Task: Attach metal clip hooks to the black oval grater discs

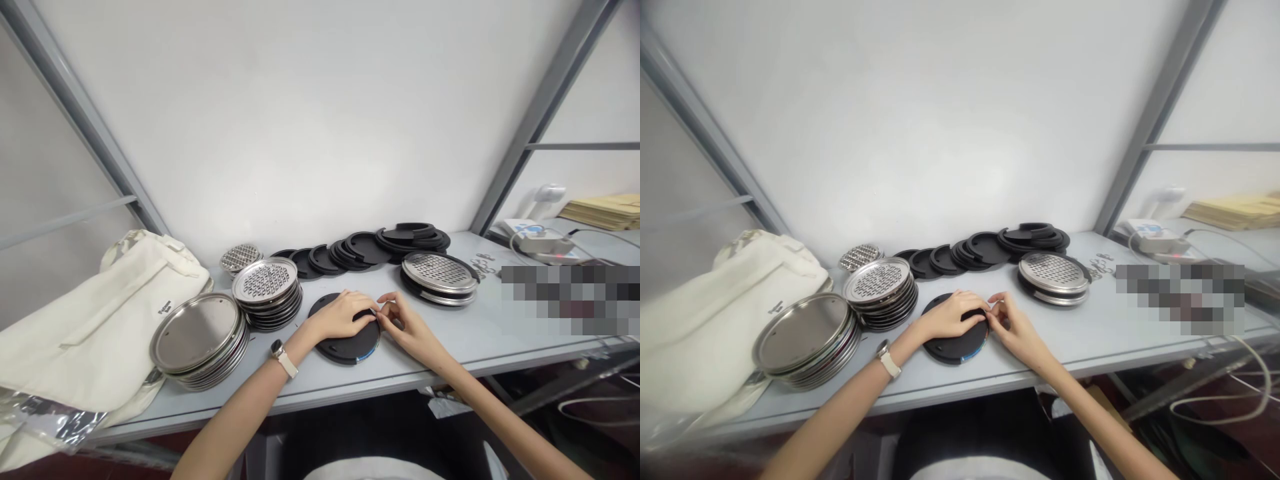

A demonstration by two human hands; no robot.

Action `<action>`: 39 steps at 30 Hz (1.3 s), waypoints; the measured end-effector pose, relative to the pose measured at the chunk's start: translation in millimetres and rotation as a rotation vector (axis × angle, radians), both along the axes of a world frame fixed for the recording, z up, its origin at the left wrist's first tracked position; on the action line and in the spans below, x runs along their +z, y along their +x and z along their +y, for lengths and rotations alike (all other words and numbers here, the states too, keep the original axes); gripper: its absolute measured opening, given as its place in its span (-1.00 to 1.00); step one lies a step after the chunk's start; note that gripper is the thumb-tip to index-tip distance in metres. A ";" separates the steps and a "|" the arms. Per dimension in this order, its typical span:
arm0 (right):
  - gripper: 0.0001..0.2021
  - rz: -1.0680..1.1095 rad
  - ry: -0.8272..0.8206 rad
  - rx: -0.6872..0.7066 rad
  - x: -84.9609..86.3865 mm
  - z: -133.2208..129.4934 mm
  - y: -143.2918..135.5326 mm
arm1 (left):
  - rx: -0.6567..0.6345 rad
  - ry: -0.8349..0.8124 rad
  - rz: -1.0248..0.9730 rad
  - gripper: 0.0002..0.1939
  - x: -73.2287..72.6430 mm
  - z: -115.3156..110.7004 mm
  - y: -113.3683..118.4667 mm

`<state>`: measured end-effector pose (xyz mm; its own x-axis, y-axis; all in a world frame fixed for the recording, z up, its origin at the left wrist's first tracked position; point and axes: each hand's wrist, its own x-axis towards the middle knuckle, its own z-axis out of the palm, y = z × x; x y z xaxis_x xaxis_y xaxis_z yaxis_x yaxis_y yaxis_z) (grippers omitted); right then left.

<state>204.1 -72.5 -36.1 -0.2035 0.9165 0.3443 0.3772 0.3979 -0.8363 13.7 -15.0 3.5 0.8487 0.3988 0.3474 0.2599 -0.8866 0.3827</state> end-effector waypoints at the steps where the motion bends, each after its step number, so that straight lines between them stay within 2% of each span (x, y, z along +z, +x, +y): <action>1: -0.80 0.002 0.000 0.000 0.3 0.0 -0.2 | -0.006 -0.008 -0.010 -0.81 -0.6 0.5 0.1; 12: -0.79 0.011 -0.010 -0.036 0.6 -1.0 -3.0 | -0.057 -0.060 -0.065 -0.82 -5.3 4.7 1.0; 39: -0.71 0.102 -0.034 -0.091 -1.4 -2.9 -12.4 | -0.091 -0.128 -0.098 -0.82 -2.1 5.2 -1.3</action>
